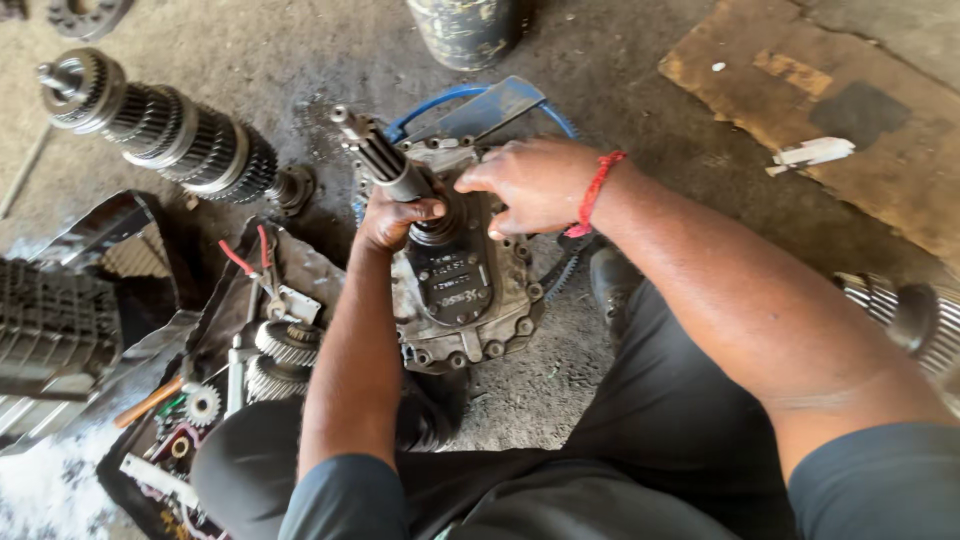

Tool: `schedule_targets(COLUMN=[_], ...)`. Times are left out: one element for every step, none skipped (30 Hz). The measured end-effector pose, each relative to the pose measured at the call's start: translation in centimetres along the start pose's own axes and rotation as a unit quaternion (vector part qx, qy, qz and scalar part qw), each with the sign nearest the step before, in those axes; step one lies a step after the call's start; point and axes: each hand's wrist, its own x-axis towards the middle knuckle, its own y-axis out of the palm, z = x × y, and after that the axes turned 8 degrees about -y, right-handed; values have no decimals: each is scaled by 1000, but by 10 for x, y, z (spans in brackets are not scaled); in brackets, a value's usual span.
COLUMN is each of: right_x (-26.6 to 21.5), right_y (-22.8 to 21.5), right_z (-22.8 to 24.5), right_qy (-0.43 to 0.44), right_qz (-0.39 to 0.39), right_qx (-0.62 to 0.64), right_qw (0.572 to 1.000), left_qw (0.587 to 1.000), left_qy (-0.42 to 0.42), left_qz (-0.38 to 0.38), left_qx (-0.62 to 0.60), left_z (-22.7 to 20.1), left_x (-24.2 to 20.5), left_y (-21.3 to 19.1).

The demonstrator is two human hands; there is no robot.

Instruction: The person is assembling a gearbox by inserting a shaft into the casing and aligning gears. They use a hammer to tap the shaft into place and adjust the components by hand.

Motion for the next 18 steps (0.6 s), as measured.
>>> schedule_targets(right_x=[-2,-4,-3,-2,-2,-3,-4,-3,-1,1,5,9,13,18,21,23,22,22], right_y=[1,2,5,6,6,6,7,11,17,22,26,31,35,35,33,30,27,24], right_z=[1,3,6,10,13,15,16,17,17,11,2,-2,-5,-8,-8,-8,-6,-2], right_qy=[2,-29,-59,-89,-92,-88,-83,-95,-107,-92,-76,-71,-65,-66,-67,-70,-52,-37], right_qz=[-5,-24,-44,-61,-55,-48,-40,-51,-60,-49,-38,-42,-47,-47,-46,-47,-39,-34], right_qx=[1,5,9,9,24,32,40,30,19,27,36,43,50,50,50,51,42,34], right_qw=[1000,999,997,994,994,994,995,994,992,994,996,996,996,995,995,995,997,998], left_qw=[999,987,960,916,907,897,884,879,841,718,814,882,939,977,990,996,995,994], left_qy=[17,48,78,107,122,138,151,100,49,62,-38,-140,-92,-41,-50,-57,-73,-88], left_qz=[-30,-151,-270,-386,-401,-410,-418,-464,-490,-513,-449,-367,-276,-185,-110,-36,-21,-8], left_qx=[11,13,16,14,-34,-91,-148,38,224,466,366,261,182,98,79,62,58,58], left_z=[2,10,20,26,31,36,39,43,44,42,43,39,37,28,22,14,9,5], left_x=[1,1,1,2,0,3,8,5,-3,-2,-4,-14,-16,-14,-12,-11,-9,-8], left_y=[11,27,44,55,60,68,75,73,63,52,43,26,16,1,-7,-15,-17,-19])
